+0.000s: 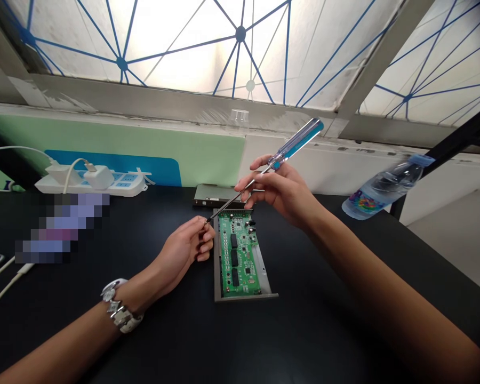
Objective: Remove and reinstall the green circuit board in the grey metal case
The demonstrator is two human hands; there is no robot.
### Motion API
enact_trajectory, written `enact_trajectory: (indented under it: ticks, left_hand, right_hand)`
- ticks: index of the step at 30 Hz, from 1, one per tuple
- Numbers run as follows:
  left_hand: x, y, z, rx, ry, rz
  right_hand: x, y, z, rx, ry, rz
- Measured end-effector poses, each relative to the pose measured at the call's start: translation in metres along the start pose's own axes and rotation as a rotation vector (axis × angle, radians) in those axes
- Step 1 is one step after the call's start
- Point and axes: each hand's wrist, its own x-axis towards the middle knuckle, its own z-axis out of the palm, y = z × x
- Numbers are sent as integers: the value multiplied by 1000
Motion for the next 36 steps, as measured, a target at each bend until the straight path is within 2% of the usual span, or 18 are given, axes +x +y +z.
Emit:
enact_trajectory:
  ticks: [5,11,13,15,18,21,24,32,36]
  left_hand:
    - [-2,2,1,-3,-17,63]
    - [3,-3,-1,131,24,173]
    - [3,-7,-4,334,87,269]
    - [2,-10,-7,637,131,391]
    - [-2,-16,-10,1052,64,528]
    - [-5,-21,-10,1243,-49,464]
    - [-7,-25,-9,1291,-75,366]
    - [-14,-39,4,1259,-132,398]
    - [-16,-38,7,1266,-135,397]
  right_hand:
    - [0,-1,0,8,-65,22]
    - [1,3,6,-92,-47,-73]
    - [2,4,7,-140,3,-134]
    - [2,4,8,-192,72,-182]
    - [3,7,6,-263,154,-189]
    - [5,15,3,-328,182,-174]
    - [7,23,0,-387,185,-183]
    - [12,35,0,-478,188,-186]
    - [11,35,2,-580,189,-213]
